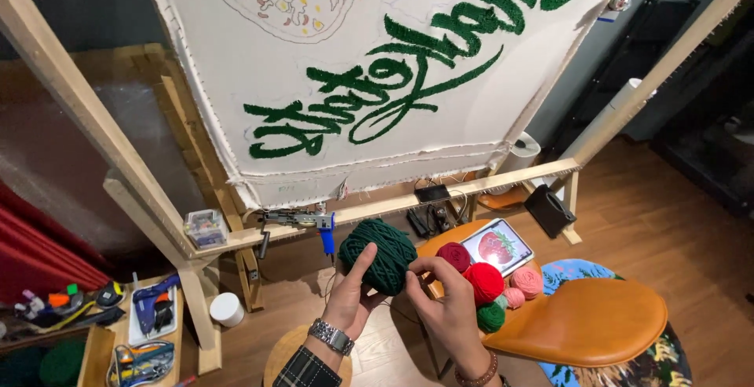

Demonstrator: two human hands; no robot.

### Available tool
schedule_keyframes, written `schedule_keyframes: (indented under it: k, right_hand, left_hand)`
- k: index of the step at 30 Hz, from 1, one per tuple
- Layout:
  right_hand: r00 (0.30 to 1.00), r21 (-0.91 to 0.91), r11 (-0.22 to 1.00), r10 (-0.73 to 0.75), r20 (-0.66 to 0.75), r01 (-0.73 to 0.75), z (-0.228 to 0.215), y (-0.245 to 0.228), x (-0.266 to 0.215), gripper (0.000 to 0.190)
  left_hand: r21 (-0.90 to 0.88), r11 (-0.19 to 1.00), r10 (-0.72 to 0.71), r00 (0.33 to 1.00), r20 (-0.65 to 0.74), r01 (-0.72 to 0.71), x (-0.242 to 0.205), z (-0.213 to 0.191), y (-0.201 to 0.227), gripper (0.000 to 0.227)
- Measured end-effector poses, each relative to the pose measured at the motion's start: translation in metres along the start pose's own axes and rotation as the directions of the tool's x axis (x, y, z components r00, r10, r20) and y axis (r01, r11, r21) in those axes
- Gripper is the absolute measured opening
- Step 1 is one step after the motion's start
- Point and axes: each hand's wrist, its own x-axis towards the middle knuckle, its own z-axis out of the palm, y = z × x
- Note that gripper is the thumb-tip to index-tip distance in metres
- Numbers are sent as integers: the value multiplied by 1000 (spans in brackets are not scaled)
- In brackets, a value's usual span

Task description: The person is preparing for rug tufting by threading a tufting gun, organizing yarn balls, and referencing a design on a tablet.

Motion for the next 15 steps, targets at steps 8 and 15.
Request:
schedule_keyframes:
  k: [8,15]
  right_hand:
    - [992,27,992,127,-5,-127,41,-16,16,16]
    - [977,-76,974,210,-22,-211,63,-21,23,10]
  left_hand:
    - [169,984,53,998,29,-57,25,-19,39,81]
    - [421,892,138,986,96,-166,49,-46,45,97]
